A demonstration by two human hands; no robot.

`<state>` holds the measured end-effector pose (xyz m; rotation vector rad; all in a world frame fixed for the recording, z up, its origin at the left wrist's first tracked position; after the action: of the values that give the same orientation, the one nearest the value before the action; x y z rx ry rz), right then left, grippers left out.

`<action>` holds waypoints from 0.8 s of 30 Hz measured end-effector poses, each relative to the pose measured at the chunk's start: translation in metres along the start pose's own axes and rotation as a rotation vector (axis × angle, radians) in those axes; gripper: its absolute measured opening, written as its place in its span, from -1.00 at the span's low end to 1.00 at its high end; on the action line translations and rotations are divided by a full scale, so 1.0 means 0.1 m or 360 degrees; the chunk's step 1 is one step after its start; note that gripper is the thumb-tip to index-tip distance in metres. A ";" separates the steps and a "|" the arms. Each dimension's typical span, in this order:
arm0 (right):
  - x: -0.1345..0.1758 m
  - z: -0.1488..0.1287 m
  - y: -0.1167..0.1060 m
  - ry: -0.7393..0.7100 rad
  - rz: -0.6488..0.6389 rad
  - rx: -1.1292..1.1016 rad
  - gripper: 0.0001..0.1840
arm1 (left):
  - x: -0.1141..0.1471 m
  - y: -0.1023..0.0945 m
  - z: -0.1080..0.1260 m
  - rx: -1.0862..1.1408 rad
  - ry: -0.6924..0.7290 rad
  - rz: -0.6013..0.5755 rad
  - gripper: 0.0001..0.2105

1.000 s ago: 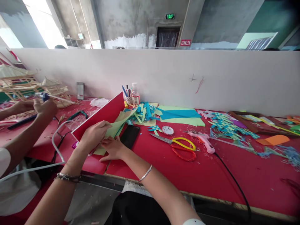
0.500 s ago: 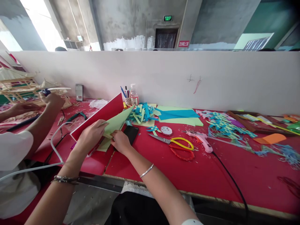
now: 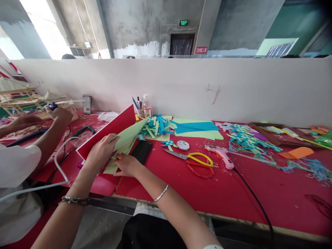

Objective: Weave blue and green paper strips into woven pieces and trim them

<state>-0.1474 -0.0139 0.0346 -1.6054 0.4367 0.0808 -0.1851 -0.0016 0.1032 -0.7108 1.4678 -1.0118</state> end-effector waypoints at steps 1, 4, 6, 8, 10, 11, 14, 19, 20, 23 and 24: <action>-0.02 -0.04 0.03 -0.0032 -0.0042 0.0049 -0.62 | 0.00 0.01 0.02 -0.0104 0.0020 -0.0017 -0.67; -0.06 -0.06 0.04 -0.0004 -0.0054 0.0111 -0.77 | 0.02 0.04 0.04 -0.0333 0.0033 -0.0037 -0.65; -0.05 -0.04 0.05 0.0010 -0.0059 0.0107 -0.79 | 0.03 0.05 0.04 -0.0370 0.0036 -0.0025 -0.64; -0.04 -0.03 0.08 -0.0001 -0.0071 0.0078 -0.68 | 0.04 0.07 0.04 -0.0381 0.0060 -0.0020 -0.63; -0.04 -0.02 0.11 0.0004 -0.0075 0.0036 -0.49 | 0.04 0.09 0.04 -0.0395 0.0062 -0.0013 -0.62; -0.04 -0.01 0.12 0.0026 -0.0077 0.0018 -0.43 | 0.05 0.10 0.03 -0.0406 0.0051 -0.0011 -0.62; -0.05 0.00 0.14 0.0128 -0.0122 0.0015 -0.47 | 0.05 0.08 0.02 -0.0452 -0.0007 0.0014 -0.63; -0.08 -0.05 0.07 0.0221 -0.0167 0.0053 -0.70 | 0.05 0.05 0.03 -0.0499 -0.0033 0.0069 -0.62; -0.09 -0.04 0.07 0.0242 -0.0165 0.0052 -0.72 | 0.05 0.06 0.03 -0.0514 -0.0032 0.0069 -0.62; -0.10 -0.02 0.06 0.0298 -0.0168 0.0050 -0.73 | 0.05 0.06 0.03 -0.0549 -0.0038 0.0054 -0.61; -0.10 -0.01 0.07 0.0311 -0.0169 0.0044 -0.71 | 0.05 0.06 0.04 -0.0553 -0.0042 0.0046 -0.61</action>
<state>-0.1593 -0.0126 0.0313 -1.6127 0.4997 -0.1633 -0.1815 -0.0044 0.0959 -0.9429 1.6450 -0.7280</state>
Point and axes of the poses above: each hand's wrist, its own x-axis away from the middle knuckle, its own y-axis out of the palm, z = x × y, the point moved 8 cm from there along -x, towards the middle knuckle, and after that the axes turned 10 degrees about -y, right-handed, at the moved point
